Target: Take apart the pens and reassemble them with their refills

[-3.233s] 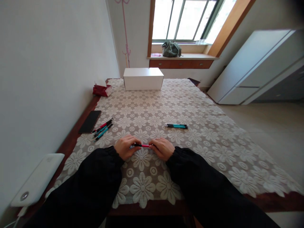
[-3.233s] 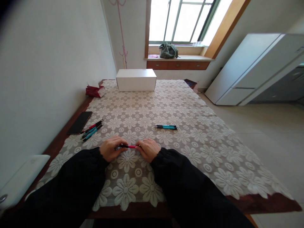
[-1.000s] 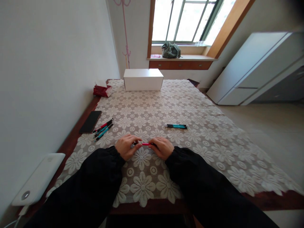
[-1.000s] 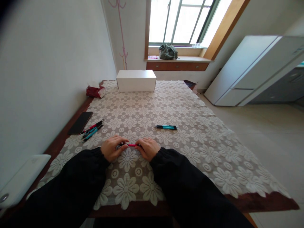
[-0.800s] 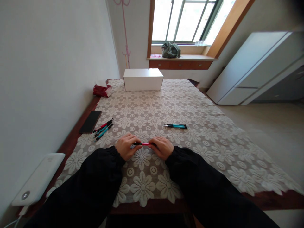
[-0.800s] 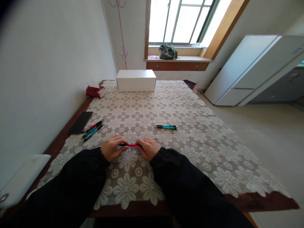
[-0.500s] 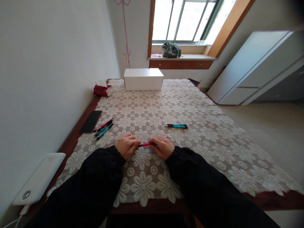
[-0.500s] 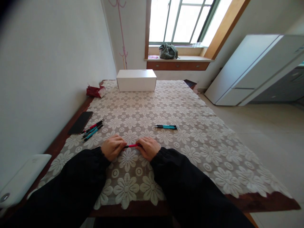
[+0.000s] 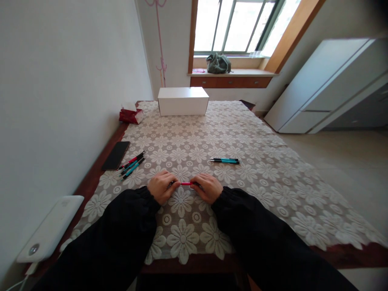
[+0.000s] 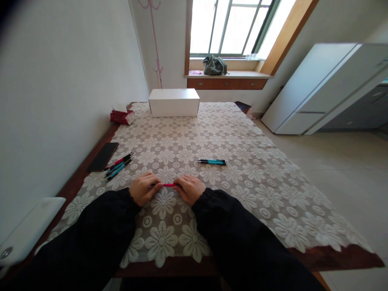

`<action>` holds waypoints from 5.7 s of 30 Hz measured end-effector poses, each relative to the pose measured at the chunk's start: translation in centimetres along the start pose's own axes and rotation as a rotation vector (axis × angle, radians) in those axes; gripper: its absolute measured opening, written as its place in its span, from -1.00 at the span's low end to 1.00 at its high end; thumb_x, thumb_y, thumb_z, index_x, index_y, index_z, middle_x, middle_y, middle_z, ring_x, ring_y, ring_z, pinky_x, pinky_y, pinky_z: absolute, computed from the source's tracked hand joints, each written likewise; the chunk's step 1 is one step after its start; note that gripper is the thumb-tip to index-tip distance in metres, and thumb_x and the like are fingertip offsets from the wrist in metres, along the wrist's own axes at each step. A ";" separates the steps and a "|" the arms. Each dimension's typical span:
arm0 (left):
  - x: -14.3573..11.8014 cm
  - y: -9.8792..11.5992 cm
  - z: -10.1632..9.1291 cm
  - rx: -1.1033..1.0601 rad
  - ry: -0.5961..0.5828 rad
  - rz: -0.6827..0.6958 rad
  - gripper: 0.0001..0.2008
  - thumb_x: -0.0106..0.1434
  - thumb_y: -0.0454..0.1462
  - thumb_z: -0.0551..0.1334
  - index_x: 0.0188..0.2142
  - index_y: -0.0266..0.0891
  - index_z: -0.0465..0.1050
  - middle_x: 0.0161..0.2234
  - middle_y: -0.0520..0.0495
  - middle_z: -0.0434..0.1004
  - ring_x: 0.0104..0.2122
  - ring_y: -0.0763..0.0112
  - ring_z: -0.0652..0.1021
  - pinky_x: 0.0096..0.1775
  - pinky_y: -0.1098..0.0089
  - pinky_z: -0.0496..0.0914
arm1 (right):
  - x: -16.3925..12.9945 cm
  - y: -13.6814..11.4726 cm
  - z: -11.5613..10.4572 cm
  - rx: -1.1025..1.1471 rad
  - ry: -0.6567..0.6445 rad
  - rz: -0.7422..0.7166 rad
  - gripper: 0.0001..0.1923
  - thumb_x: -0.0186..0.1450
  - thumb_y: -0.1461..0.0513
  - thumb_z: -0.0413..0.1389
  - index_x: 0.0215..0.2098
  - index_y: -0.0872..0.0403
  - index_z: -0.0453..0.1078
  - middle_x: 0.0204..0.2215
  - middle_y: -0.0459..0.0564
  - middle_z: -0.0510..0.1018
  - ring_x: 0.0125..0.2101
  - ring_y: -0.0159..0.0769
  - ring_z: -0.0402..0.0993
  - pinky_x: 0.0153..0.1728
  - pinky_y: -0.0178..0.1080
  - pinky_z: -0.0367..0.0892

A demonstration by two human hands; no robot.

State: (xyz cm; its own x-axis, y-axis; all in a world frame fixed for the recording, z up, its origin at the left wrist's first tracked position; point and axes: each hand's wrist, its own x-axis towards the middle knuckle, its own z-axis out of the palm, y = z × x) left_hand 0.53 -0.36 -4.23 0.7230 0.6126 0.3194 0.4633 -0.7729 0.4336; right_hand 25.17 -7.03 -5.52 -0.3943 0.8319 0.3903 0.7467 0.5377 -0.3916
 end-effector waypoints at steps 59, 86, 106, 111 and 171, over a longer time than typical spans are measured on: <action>0.2 0.4 -0.8 0.073 0.038 -0.210 -0.82 0.36 -0.30 0.19 -0.16 -0.13 0.59 -0.13 -0.06 0.66 -0.09 0.18 0.55 0.00 0.13 0.41 | -0.1 1.7 -1.3 -0.226 0.028 0.197 -0.84 0.41 0.29 0.08 -0.18 -0.01 0.52 -0.17 0.03 0.57 -0.12 -0.13 0.41 -0.07 -0.09 0.25; 0.1 0.2 -0.6 0.099 0.022 -0.199 -0.86 0.36 -0.25 0.24 -0.19 -0.10 0.61 -0.13 -0.07 0.62 -0.08 0.17 0.53 -0.02 0.13 0.40 | -0.2 1.9 -1.5 -0.302 0.187 -0.014 -0.65 0.25 0.44 0.13 -0.15 -0.07 0.60 -0.15 0.02 0.54 -0.07 -0.13 0.35 0.01 -0.10 0.26; 0.1 0.1 -0.4 -0.033 0.043 -0.061 -0.81 0.42 -0.26 0.15 -0.18 -0.10 0.57 -0.16 -0.05 0.62 -0.14 0.30 0.58 -0.04 0.26 0.46 | 0.0 1.2 -1.5 -0.166 0.165 0.042 -0.82 0.40 0.22 0.13 -0.10 -0.05 0.56 -0.14 0.02 0.60 -0.09 -0.16 0.44 0.06 -0.07 0.26; -0.1 0.0 0.1 -0.102 0.074 0.031 -0.78 0.45 -0.21 0.14 -0.15 -0.11 0.58 -0.17 -0.07 0.61 -0.14 0.32 0.59 -0.04 0.29 0.49 | 0.2 -0.1 -1.2 -0.078 0.109 -0.057 -0.84 0.44 0.17 0.11 -0.14 -0.02 0.54 -0.22 -0.02 0.60 -0.14 -0.21 0.44 0.03 -0.10 0.25; 0.1 0.6 -1.3 0.042 -0.001 -0.054 -0.97 0.19 -0.26 0.35 -0.34 -0.11 0.57 -0.08 -0.05 0.62 -0.01 0.13 0.53 0.05 0.06 0.41 | -0.1 1.3 -2.5 -0.154 -0.068 -0.010 -0.92 0.37 0.18 0.18 -0.24 -0.01 0.51 -0.24 -0.03 0.58 -0.17 -0.20 0.39 -0.12 -0.12 0.13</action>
State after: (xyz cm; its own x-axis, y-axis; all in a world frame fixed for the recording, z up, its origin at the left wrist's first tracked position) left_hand 0.26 -0.55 -2.87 0.6969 0.6532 0.2962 0.5224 -0.7453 0.4143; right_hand 27.55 -6.77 -4.00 -0.4340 0.8367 0.3340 0.8135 0.5233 -0.2537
